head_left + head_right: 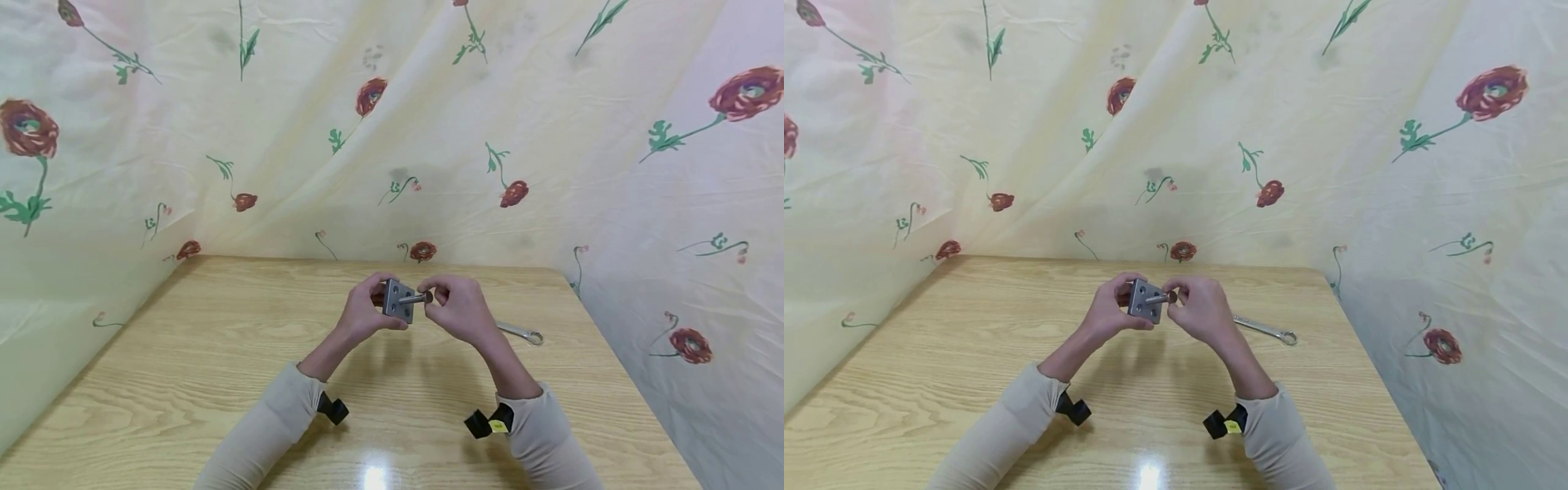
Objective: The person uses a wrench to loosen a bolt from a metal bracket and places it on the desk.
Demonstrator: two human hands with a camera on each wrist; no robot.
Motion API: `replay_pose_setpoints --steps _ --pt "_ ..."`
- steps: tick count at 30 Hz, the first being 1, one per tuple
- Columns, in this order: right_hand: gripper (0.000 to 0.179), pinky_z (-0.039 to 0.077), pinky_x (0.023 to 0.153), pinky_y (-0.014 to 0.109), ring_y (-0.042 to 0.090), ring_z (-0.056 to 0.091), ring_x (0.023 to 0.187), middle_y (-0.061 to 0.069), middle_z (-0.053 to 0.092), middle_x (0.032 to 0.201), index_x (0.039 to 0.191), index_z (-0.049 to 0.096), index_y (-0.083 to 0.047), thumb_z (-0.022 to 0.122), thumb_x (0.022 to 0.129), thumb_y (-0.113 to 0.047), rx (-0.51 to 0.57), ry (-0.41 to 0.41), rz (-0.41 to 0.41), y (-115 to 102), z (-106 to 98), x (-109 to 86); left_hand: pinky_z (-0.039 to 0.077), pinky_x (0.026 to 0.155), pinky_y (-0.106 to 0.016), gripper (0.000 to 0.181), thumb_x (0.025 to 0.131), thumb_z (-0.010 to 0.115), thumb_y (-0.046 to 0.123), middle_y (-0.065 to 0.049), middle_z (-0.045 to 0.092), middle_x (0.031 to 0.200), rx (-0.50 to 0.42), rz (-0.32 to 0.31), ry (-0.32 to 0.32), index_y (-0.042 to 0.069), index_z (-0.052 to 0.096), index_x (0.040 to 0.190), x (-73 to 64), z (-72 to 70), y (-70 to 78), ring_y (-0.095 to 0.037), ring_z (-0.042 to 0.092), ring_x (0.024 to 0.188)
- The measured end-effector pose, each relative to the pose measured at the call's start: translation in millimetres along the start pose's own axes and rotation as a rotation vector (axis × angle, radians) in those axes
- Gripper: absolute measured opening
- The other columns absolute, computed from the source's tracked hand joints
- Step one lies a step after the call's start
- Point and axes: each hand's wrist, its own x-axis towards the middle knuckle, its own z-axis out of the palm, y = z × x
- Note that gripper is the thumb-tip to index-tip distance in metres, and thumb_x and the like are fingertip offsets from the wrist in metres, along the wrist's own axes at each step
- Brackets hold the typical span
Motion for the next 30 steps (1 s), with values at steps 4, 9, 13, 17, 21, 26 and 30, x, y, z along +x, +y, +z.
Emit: replay_pose_setpoints --steps 4,9,13,17,21,26,30 --pt "0.025 0.03 0.056 0.023 0.008 0.031 0.053 -0.005 0.037 0.057 0.093 0.076 -0.005 0.063 0.077 0.01 -0.011 0.014 -0.062 0.7 1.5 0.1 0.051 0.082 -0.029 0.072 0.064 0.091 0.0 -0.016 0.074 0.112 -0.002 -0.003 -0.001 0.01 0.06 0.128 0.1 -0.3 -0.2 -0.021 0.065 0.091" --pt "0.029 0.035 0.06 0.023 0.008 0.036 0.06 -0.001 0.051 0.063 0.085 0.076 -0.005 0.061 0.076 0.018 -0.087 0.057 -0.262 6.0 4.4 1.3 0.052 0.083 -0.029 0.073 0.064 0.09 -0.002 -0.016 0.074 0.112 -0.006 -0.004 0.005 0.008 0.06 0.129 1.1 -0.3 -0.7 -0.021 0.065 0.09" --pt "0.032 0.035 0.061 0.022 0.006 0.036 0.062 0.0 0.053 0.064 0.082 0.075 -0.006 0.058 0.074 0.021 -0.075 0.057 -0.352 9.8 5.7 1.8 0.052 0.082 -0.03 0.073 0.063 0.09 -0.003 -0.017 0.074 0.112 -0.004 -0.002 0.011 0.008 0.06 0.129 0.9 -0.6 -0.1 -0.02 0.065 0.09" --pt "0.027 0.032 0.059 0.021 0.005 0.034 0.059 -0.003 0.045 0.063 0.089 0.073 -0.005 0.061 0.072 0.013 0.009 0.03 -0.332 10.7 5.8 1.0 0.053 0.083 -0.031 0.073 0.063 0.09 -0.003 -0.016 0.074 0.111 0.007 0.0 0.018 0.009 0.06 0.128 0.4 -1.3 -0.1 -0.02 0.065 0.089" --pt "0.012 0.028 0.057 0.023 0.007 0.033 0.057 -0.004 0.038 0.062 0.092 0.068 -0.005 0.071 0.081 -0.007 0.06 0.091 -0.188 9.6 6.9 1.3 0.053 0.083 -0.032 0.073 0.063 0.09 -0.003 -0.016 0.074 0.11 0.012 0.001 0.026 0.009 0.061 0.128 0.1 -1.4 0.2 -0.021 0.065 0.089" --pt "0.03 0.028 0.054 0.025 0.013 0.037 0.055 -0.002 0.042 0.062 0.085 0.063 -0.009 0.069 0.092 -0.037 -0.062 0.139 0.016 9.0 11.2 1.9 0.053 0.083 -0.033 0.072 0.063 0.09 -0.002 -0.016 0.073 0.11 0.011 -0.005 0.02 0.01 0.06 0.128 0.2 -0.9 -0.6 -0.021 0.065 0.09" --pt "0.052 0.028 0.048 0.026 0.014 0.039 0.05 -0.002 0.044 0.057 0.065 0.056 -0.013 0.053 0.098 -0.054 -0.187 0.066 0.121 9.1 17.3 1.8 0.054 0.083 -0.033 0.072 0.063 0.09 -0.003 -0.015 0.074 0.11 0.01 -0.009 0.025 0.011 0.061 0.127 0.3 -1.0 -0.8 -0.021 0.065 0.09"
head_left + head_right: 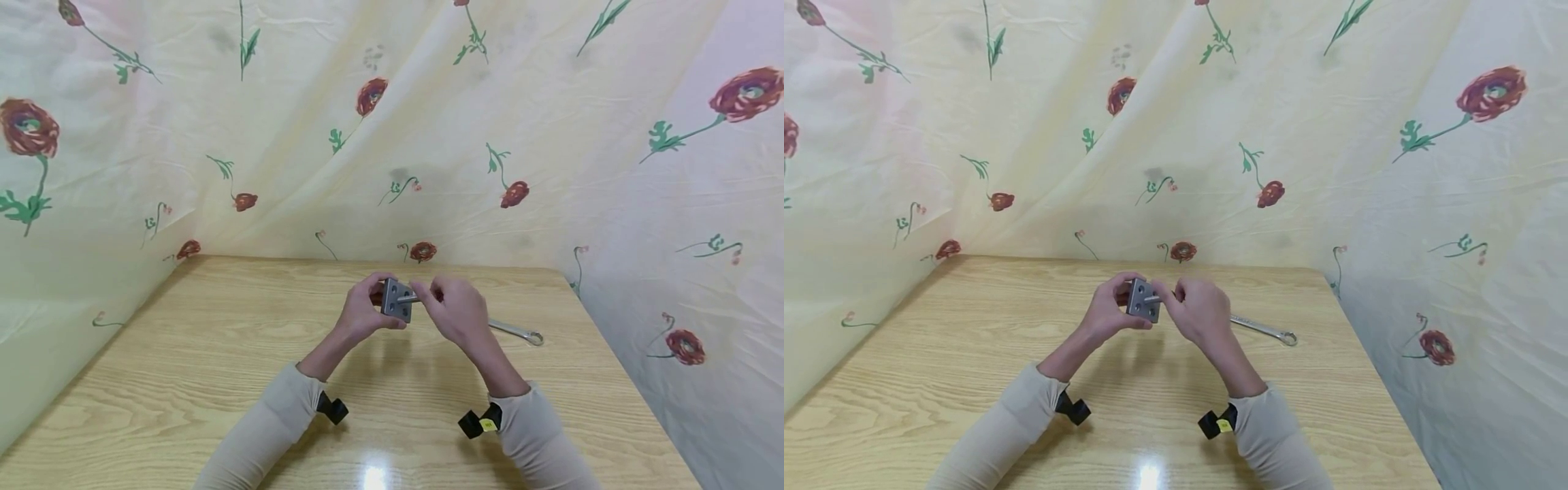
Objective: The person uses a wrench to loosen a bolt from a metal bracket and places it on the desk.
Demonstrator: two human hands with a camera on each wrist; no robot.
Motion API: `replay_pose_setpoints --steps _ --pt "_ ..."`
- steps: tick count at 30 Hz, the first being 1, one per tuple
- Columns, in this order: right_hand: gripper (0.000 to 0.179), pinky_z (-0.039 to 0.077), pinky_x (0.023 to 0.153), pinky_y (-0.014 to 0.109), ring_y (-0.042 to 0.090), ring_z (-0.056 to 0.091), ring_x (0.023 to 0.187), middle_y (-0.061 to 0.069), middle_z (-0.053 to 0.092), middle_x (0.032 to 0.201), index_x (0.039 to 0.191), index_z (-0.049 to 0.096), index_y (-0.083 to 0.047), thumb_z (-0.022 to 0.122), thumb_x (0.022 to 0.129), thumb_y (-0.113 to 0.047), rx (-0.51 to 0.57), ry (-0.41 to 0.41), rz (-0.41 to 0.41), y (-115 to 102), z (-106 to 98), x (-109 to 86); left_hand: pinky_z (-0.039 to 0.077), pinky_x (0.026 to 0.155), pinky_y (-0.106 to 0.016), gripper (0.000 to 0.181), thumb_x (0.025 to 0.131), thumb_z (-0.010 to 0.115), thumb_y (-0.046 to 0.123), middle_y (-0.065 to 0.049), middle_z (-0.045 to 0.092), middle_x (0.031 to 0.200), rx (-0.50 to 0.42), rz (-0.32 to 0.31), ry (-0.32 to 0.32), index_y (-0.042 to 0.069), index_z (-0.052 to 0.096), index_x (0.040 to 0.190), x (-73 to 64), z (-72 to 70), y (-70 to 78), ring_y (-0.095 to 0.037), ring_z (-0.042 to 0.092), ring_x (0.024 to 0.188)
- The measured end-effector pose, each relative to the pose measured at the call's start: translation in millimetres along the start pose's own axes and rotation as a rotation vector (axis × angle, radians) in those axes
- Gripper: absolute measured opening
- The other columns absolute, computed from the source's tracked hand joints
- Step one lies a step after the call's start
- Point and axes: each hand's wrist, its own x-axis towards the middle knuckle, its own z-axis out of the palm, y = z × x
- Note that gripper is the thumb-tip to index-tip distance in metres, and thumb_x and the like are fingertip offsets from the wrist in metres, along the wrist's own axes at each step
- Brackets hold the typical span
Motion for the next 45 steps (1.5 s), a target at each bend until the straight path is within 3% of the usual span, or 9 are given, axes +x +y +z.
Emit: replay_pose_setpoints --steps 4,7,14,23,31,40,45 --pt "0.067 0.024 0.045 0.026 0.013 0.033 0.045 -0.005 0.034 0.05 0.053 0.041 -0.016 0.037 0.102 -0.062 -0.008 -0.073 0.107 -1.9 4.6 -0.8 0.054 0.084 -0.034 0.072 0.063 0.09 -0.003 -0.015 0.074 0.11 0.005 0.005 0.002 0.011 0.061 0.127 0.1 0.1 0.7 -0.021 0.065 0.089" --pt "0.066 0.022 0.044 0.025 0.011 0.029 0.044 -0.006 0.032 0.049 0.052 0.038 -0.018 0.035 0.103 -0.06 0.022 -0.078 0.141 -3.0 6.3 -1.0 0.054 0.084 -0.035 0.072 0.063 0.09 -0.003 -0.015 0.074 0.11 0.009 0.012 -0.002 0.011 0.061 0.127 0.4 0.6 0.8 -0.021 0.065 0.09" --pt "0.058 0.025 0.048 0.025 0.012 0.031 0.047 -0.006 0.034 0.051 0.056 0.048 -0.016 0.045 0.103 -0.049 0.04 -0.091 0.079 -4.2 0.9 0.4 0.054 0.084 -0.035 0.072 0.063 0.09 -0.004 -0.016 0.074 0.112 0.008 0.011 -0.007 0.011 0.061 0.127 0.8 0.9 0.0 -0.022 0.065 0.091" --pt "0.035 0.031 0.053 0.025 0.012 0.041 0.055 -0.001 0.048 0.062 0.078 0.064 -0.008 0.063 0.098 -0.037 0.088 -0.054 -0.039 -1.9 -6.7 -0.2 0.053 0.084 -0.034 0.072 0.065 0.09 0.0 -0.017 0.074 0.112 -0.011 0.027 -0.018 0.007 0.058 0.129 0.2 -0.6 -0.9 -0.022 0.066 0.091" --pt "0.021 0.028 0.055 0.023 0.009 0.032 0.052 -0.005 0.038 0.06 0.092 0.072 -0.005 0.076 0.088 -0.024 0.157 -0.036 -0.081 -1.8 -13.1 -0.3 0.054 0.085 -0.034 0.072 0.065 0.09 0.001 -0.018 0.073 0.113 -0.02 0.026 -0.023 0.006 0.058 0.13 1.2 -1.5 -2.9 -0.022 0.065 0.091" --pt "0.018 0.029 0.055 0.023 0.01 0.034 0.054 -0.002 0.04 0.062 0.101 0.071 -0.003 0.076 0.085 -0.009 0.237 -0.13 -0.07 -2.0 -20.4 1.0 0.054 0.085 -0.034 0.071 0.065 0.091 0.0 -0.017 0.073 0.113 -0.017 0.023 -0.02 0.011 0.059 0.127 1.4 -0.6 -2.8 -0.022 0.065 0.092" --pt "0.018 0.031 0.057 0.023 0.008 0.033 0.054 -0.004 0.038 0.061 0.097 0.073 -0.006 0.07 0.081 0.003 0.229 -0.116 -0.147 -1.2 -20.4 0.1 0.053 0.084 -0.034 0.07 0.065 0.091 0.001 -0.018 0.073 0.112 -0.011 0.024 -0.022 0.01 0.06 0.127 1.1 0.2 -2.5 -0.022 0.065 0.092"
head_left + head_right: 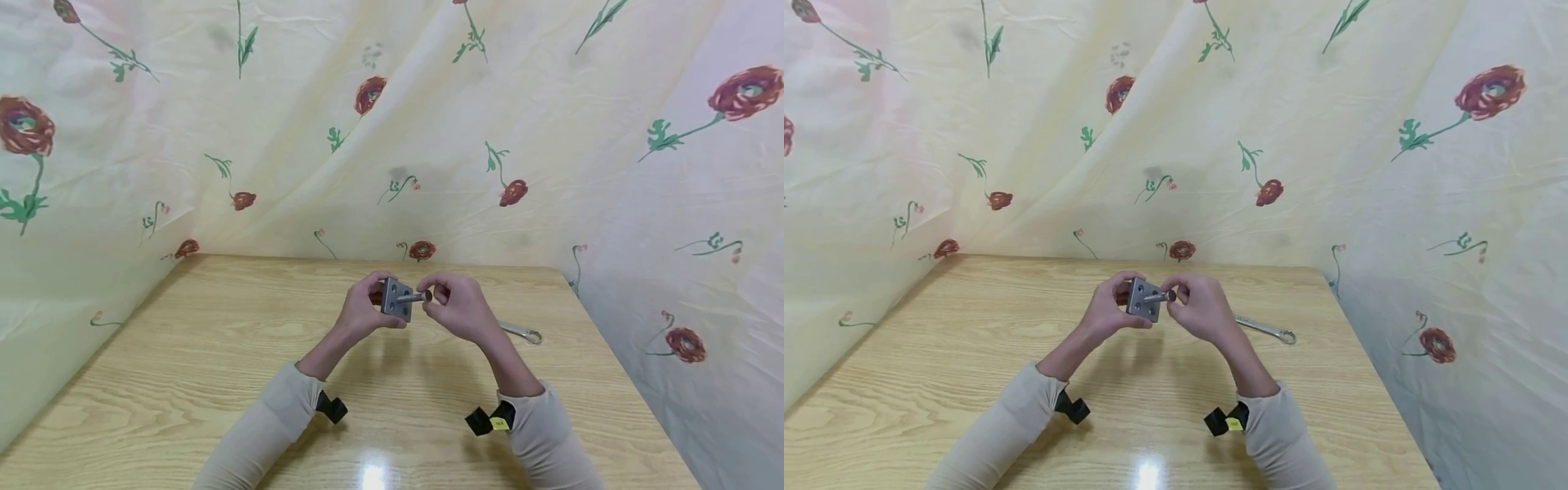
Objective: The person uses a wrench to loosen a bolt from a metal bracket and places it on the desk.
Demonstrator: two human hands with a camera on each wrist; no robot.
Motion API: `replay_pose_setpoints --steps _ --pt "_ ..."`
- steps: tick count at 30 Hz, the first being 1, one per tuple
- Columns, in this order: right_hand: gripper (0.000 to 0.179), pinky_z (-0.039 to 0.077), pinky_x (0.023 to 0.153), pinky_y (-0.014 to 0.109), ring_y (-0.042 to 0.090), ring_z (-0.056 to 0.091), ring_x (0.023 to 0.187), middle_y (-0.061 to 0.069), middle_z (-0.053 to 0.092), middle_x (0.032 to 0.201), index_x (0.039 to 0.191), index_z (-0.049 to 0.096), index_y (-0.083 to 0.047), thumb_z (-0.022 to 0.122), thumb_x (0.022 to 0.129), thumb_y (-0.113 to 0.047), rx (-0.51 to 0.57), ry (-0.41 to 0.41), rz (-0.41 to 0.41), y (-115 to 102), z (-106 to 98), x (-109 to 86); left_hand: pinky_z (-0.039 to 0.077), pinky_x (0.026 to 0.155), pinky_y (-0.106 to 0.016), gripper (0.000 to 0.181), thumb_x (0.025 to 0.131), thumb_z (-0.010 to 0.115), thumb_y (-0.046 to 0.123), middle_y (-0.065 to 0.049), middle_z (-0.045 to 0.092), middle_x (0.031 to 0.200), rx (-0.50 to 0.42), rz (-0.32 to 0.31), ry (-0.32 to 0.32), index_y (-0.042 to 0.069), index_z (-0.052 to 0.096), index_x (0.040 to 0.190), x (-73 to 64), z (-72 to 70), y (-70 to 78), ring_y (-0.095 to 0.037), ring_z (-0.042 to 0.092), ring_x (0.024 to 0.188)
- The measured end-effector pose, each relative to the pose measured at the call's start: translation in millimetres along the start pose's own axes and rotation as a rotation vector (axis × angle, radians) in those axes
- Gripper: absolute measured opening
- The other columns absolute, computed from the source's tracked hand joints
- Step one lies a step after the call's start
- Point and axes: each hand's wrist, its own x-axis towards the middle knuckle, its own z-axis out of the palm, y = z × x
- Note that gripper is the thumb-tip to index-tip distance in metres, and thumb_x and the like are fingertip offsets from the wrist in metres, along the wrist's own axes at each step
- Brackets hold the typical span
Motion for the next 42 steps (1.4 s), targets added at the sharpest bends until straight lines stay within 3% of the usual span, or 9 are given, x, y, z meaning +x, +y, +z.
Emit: replay_pose_setpoints --steps 7,10,13,17,21,24,27,34,42 --pt "0.027 0.034 0.057 0.021 0.004 0.033 0.056 -0.002 0.045 0.059 0.076 0.072 -0.006 0.06 0.076 0.018 -0.051 0.08 -0.204 2.2 4.8 -0.4 0.053 0.084 -0.032 0.072 0.064 0.09 -0.001 -0.018 0.073 0.113 -0.003 0.002 -0.005 0.01 0.059 0.128 -0.6 -0.4 1.0 -0.022 0.065 0.092" --pt "0.029 0.035 0.057 0.021 0.004 0.035 0.057 0.0 0.05 0.061 0.067 0.066 -0.006 0.058 0.074 0.02 -0.028 0.085 -0.237 2.7 4.5 -0.9 0.053 0.084 -0.033 0.072 0.064 0.09 -0.002 -0.017 0.073 0.112 0.004 0.003 0.008 0.01 0.059 0.128 -0.4 -0.8 0.5 -0.022 0.065 0.091" --pt "0.021 0.031 0.056 0.021 0.003 0.033 0.056 -0.001 0.046 0.061 0.069 0.062 -0.006 0.058 0.073 0.015 0.046 0.071 -0.147 3.0 1.8 -2.0 0.053 0.084 -0.034 0.072 0.064 0.091 -0.002 -0.016 0.073 0.112 0.01 0.003 0.017 0.011 0.06 0.127 0.0 -0.8 -0.5 -0.022 0.065 0.091" --pt "0.009 0.03 0.055 0.023 0.006 0.034 0.055 -0.003 0.038 0.061 0.078 0.059 -0.007 0.066 0.083 -0.006 0.116 0.101 0.036 3.7 -1.9 -1.8 0.053 0.084 -0.035 0.072 0.064 0.091 -0.001 -0.016 0.073 0.113 0.016 0.002 0.012 0.01 0.06 0.128 -0.1 -0.5 -0.3 -0.023 0.065 0.091" --pt "0.039 0.032 0.054 0.026 0.012 0.038 0.054 -0.003 0.04 0.06 0.074 0.056 -0.009 0.061 0.098 -0.039 0.046 0.097 0.18 4.5 -2.6 -0.7 0.053 0.084 -0.035 0.073 0.063 0.091 -0.002 -0.016 0.073 0.113 0.017 -0.01 0.016 0.011 0.06 0.128 -1.0 -0.4 -0.4 -0.023 0.065 0.091" --pt "0.06 0.032 0.051 0.028 0.014 0.039 0.052 -0.002 0.044 0.058 0.069 0.058 -0.009 0.043 0.102 -0.057 -0.032 0.001 0.281 5.6 -0.3 -0.1 0.054 0.083 -0.035 0.073 0.063 0.091 -0.003 -0.016 0.073 0.113 0.017 -0.016 0.019 0.012 0.06 0.127 -1.8 -0.3 -1.1 -0.023 0.065 0.091" --pt "0.076 0.03 0.048 0.028 0.014 0.037 0.049 -0.002 0.044 0.054 0.062 0.059 -0.008 0.029 0.102 -0.065 -0.062 -0.093 0.35 6.6 5.2 0.9 0.054 0.083 -0.035 0.072 0.063 0.09 -0.003 -0.016 0.074 0.113 0.016 -0.017 0.021 0.012 0.06 0.127 -2.4 -0.3 -1.5 -0.023 0.065 0.091" --pt "0.071 0.024 0.045 0.025 0.011 0.031 0.045 -0.005 0.038 0.049 0.053 0.047 -0.014 0.03 0.103 -0.062 -0.041 -0.124 0.366 1.6 15.5 1.1 0.054 0.084 -0.036 0.071 0.064 0.09 -0.003 -0.016 0.073 0.112 0.018 -0.002 0.025 0.011 0.06 0.127 -2.3 -0.3 -0.9 -0.023 0.065 0.091" --pt "0.054 0.027 0.05 0.027 0.013 0.034 0.05 -0.004 0.036 0.056 0.067 0.054 -0.012 0.044 0.104 -0.049 -0.09 -0.079 0.29 -3.1 13.3 0.4 0.054 0.083 -0.034 0.072 0.065 0.09 -0.001 -0.017 0.073 0.112 0.004 0.0 0.008 0.007 0.059 0.129 -3.0 -1.6 0.4 -0.023 0.065 0.091"
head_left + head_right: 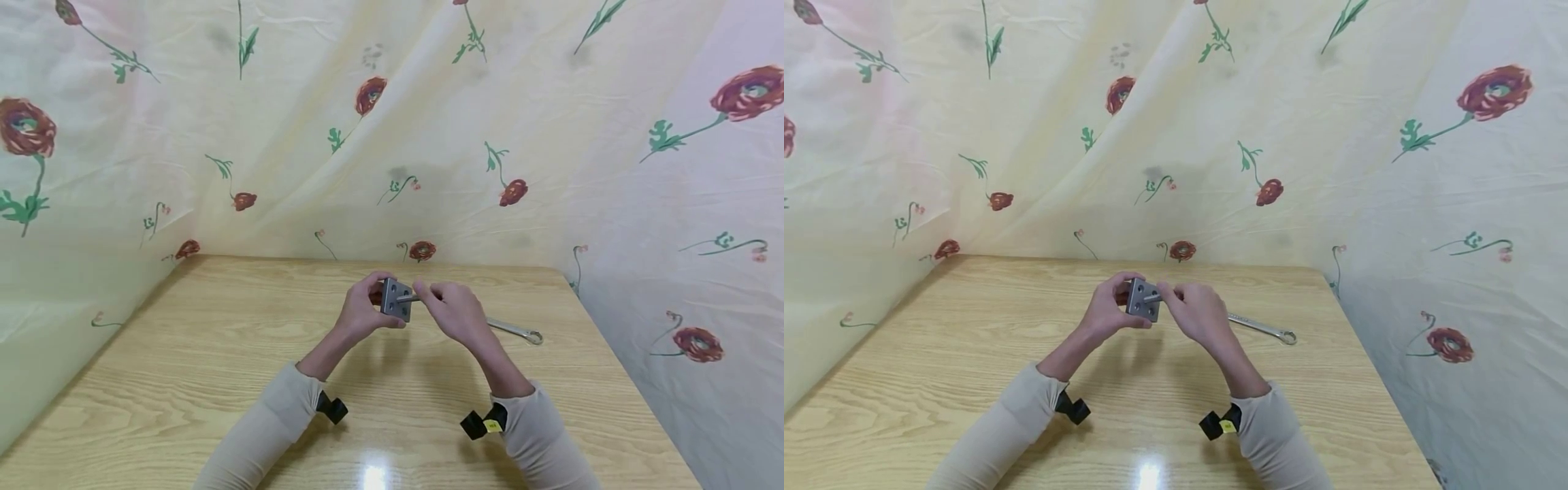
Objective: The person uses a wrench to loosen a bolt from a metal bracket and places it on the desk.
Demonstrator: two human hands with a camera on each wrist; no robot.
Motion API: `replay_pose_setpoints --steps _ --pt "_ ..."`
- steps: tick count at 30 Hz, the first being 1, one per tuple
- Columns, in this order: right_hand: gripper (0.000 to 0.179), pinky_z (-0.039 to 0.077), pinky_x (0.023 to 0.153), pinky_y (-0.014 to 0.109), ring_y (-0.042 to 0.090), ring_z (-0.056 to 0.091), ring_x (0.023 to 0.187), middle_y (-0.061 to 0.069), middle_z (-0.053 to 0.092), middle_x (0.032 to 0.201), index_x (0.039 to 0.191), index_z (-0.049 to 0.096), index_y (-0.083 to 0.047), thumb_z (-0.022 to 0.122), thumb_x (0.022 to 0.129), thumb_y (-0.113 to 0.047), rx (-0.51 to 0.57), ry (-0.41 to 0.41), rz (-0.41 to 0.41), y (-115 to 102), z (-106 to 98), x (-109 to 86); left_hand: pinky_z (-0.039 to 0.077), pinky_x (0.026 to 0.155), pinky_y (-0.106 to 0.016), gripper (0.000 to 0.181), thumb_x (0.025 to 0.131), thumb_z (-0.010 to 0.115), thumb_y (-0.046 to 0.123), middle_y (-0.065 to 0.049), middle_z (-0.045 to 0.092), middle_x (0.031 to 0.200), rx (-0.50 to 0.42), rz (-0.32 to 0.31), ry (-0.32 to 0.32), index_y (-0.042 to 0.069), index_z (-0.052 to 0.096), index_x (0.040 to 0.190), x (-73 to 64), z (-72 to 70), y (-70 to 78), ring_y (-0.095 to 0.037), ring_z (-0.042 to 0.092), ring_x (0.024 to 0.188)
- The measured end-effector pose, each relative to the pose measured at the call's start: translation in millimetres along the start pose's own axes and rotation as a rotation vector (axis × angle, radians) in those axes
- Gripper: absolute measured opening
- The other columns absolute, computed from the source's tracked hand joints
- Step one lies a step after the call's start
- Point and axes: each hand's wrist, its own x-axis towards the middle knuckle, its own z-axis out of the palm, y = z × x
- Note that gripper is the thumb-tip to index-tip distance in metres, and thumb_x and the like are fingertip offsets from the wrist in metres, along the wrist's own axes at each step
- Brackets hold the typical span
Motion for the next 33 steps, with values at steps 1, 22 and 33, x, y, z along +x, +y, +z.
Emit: replay_pose_setpoints --steps 1,22,33 --pt "0.051 0.028 0.05 0.027 0.014 0.035 0.051 -0.004 0.036 0.056 0.068 0.055 -0.011 0.047 0.104 -0.046 -0.007 0.015 -0.012 0.0 -0.4 -0.4 0.054 0.083 -0.034 0.072 0.065 0.09 -0.001 -0.017 0.073 0.112 -0.003 0.001 -0.001 0.006 0.058 0.13 -0.1 -0.1 0.2 -0.023 0.065 0.091" --pt "0.017 0.029 0.055 0.024 0.01 0.035 0.052 -0.005 0.04 0.058 0.097 0.075 -0.005 0.071 0.081 -0.005 0.077 0.135 -0.207 -2.5 -10.5 -5.9 0.054 0.085 -0.035 0.071 0.066 0.091 0.001 -0.019 0.072 0.114 -0.02 0.004 -0.013 0.009 0.059 0.128 -1.3 -1.4 1.4 -0.023 0.065 0.092" --pt "0.026 0.03 0.056 0.022 0.006 0.03 0.053 -0.006 0.035 0.058 0.087 0.074 -0.004 0.059 0.075 0.014 0.098 0.179 -0.356 -1.7 -3.5 -4.7 0.054 0.086 -0.036 0.073 0.065 0.09 -0.001 -0.018 0.072 0.113 -0.013 0.002 -0.01 0.005 0.058 0.131 -1.4 -1.3 1.6 -0.024 0.064 0.093"
